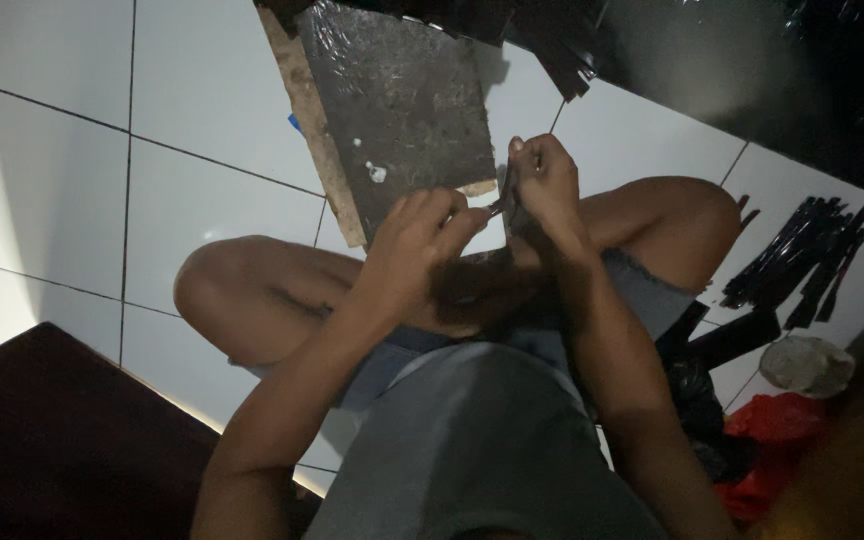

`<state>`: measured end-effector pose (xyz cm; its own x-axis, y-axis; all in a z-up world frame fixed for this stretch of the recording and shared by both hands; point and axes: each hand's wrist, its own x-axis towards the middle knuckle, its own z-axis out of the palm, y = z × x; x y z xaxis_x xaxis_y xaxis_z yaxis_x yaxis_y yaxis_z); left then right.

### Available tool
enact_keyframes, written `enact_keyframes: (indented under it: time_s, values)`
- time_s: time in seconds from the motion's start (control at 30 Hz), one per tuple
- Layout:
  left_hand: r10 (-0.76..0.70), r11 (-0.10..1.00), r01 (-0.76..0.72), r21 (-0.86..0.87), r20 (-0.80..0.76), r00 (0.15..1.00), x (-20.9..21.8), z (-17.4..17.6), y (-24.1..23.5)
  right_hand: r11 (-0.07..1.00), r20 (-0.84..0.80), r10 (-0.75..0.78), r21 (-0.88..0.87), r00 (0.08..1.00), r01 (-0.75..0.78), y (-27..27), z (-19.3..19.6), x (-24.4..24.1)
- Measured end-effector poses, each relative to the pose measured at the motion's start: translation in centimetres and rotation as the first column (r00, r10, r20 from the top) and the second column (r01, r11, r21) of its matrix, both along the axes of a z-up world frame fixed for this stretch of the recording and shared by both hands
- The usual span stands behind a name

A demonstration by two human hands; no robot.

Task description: The person sits cross-legged on the floor and repeatedly cuts a dark, flexible sheet into thin strips using a small blade. They hold the sheet against a wooden board and place the cut strips to the side.

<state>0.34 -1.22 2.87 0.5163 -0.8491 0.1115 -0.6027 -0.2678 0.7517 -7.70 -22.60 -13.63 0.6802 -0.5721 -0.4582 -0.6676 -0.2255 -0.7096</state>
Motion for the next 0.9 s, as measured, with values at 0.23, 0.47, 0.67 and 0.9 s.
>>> enact_keyframes:
  time_s: [0.23,0.47,0.67,0.9]
  values:
    - [-0.028,0.999,0.027,-0.017,-0.035,0.999,-0.1,-0.9,0.4,0.999,0.058,0.022,-0.038,0.998,-0.02,-0.7,-2.5,0.0]
    - [-0.027,0.999,0.029,-0.035,0.035,0.999,-0.2,-1.9,0.3,0.999,0.033,-0.006,-0.048,0.999,0.008,-0.6,-2.8,0.9]
    - [0.028,0.999,-0.029,0.013,0.107,0.994,-0.6,-2.1,-0.3,0.997,-0.085,-0.048,0.055,0.995,0.053,-0.7,-2.9,1.6]
    - [0.067,0.997,-0.073,0.016,0.255,0.965,-1.2,-3.1,-0.7,0.998,0.016,-0.027,-0.059,1.0,0.028,-0.8,-4.0,1.9]
